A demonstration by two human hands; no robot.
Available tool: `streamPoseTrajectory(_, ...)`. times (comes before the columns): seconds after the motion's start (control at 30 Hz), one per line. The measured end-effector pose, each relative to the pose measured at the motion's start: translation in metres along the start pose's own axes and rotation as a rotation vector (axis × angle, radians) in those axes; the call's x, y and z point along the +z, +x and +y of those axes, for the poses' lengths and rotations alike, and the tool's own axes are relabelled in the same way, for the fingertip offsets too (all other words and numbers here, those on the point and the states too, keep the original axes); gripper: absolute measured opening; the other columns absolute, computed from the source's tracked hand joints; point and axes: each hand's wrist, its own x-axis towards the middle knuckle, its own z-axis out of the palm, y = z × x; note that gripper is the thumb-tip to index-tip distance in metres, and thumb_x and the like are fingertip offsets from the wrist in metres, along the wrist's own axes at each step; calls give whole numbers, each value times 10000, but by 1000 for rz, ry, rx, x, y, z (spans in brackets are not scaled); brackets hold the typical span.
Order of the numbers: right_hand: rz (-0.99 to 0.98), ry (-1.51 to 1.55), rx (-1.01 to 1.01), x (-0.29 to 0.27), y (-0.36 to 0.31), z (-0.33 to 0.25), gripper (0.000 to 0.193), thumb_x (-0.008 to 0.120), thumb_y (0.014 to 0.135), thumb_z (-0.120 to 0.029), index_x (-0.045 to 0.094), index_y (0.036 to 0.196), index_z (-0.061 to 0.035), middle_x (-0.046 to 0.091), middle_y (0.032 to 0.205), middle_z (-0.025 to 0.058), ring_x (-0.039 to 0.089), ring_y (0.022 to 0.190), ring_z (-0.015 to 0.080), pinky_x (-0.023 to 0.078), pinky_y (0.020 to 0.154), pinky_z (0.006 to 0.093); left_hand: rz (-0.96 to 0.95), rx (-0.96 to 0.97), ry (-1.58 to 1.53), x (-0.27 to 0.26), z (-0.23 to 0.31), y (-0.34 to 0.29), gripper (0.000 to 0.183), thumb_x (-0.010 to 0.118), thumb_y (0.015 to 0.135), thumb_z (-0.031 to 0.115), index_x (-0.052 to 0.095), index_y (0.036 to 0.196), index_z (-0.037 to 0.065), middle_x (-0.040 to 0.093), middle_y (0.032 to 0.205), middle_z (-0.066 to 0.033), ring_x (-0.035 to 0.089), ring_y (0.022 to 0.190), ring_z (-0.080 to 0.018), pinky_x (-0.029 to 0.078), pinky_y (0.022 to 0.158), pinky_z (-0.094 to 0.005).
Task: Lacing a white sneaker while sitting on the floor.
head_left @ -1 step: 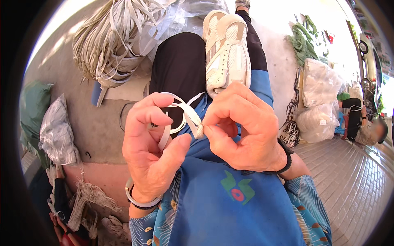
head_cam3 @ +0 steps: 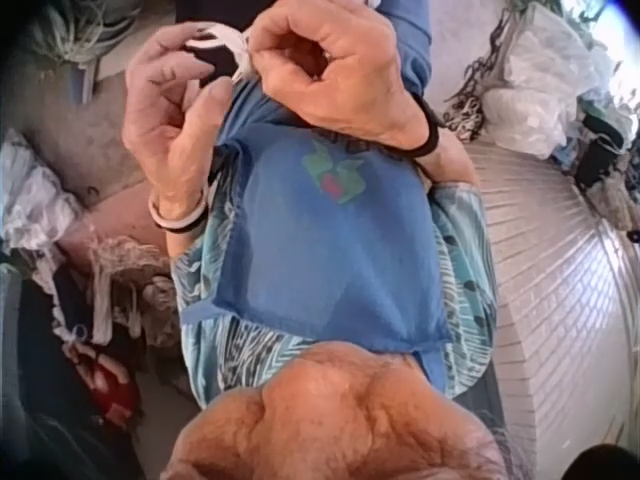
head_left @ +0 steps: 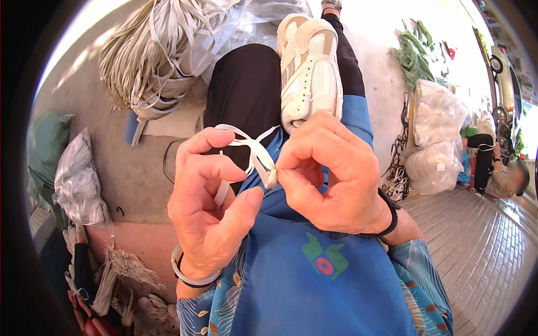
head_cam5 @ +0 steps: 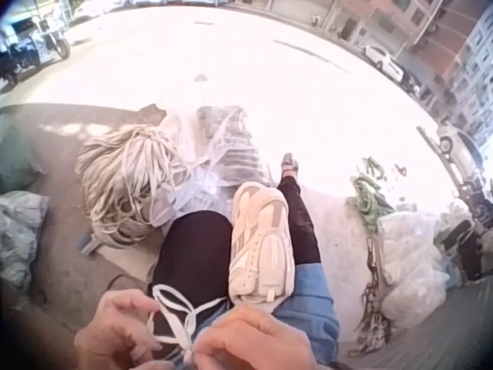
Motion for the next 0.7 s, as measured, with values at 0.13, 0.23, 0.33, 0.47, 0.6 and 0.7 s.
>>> streamPoseTrajectory(0.13,30,-2,5,4,0,1,161,605,659,107,589,755,-22,526,768,36,447,519,28,316,406,187,-44,-89,46,3,-2,-3,244,665,758,-38,584,988,-19,480,1167,-97,404,614,31,288,467,-139)
streamPoseTrajectory(0.23,48,-76,-63,6,-1,1,169,607,657,110,592,758,-24,529,762,36,445,505,35,324,401,193,-81,-96,116,0,-8,-1,187,659,796,-14,585,967,-15,559,1029,-58,392,607,36,279,470,-136)
streamPoseTrajectory(0.33,71,-106,-84,8,-2,0,178,610,656,112,599,766,-28,536,762,38,448,490,44,339,400,200,-100,-305,-3,-1,2,-3,153,646,830,11,577,963,-16,593,870,-15,398,593,31,275,462,-138)
streamPoseTrajectory(0.47,63,-121,-154,6,-2,3,171,626,655,100,609,765,-30,540,763,42,463,495,54,354,403,203,-68,-350,-146,1,9,-1,122,628,853,41,569,942,-18,578,800,15,423,594,12,295,488,-136)
streamPoseTrajectory(0.6,11,-81,-137,-3,2,1,191,653,647,95,644,789,-33,546,762,48,500,533,90,389,425,226,-123,-475,-211,-2,14,-1,102,599,876,63,560,914,-23,555,803,22,454,652,-8,335,558,-140)
streamPoseTrajectory(0.7,-14,-169,-232,-4,2,3,200,670,651,61,630,816,-44,526,767,46,530,564,140,420,444,266,-144,-438,-237,-3,13,-2,92,586,883,61,557,911,-22,560,803,16,459,670,-9,344,577,-143)
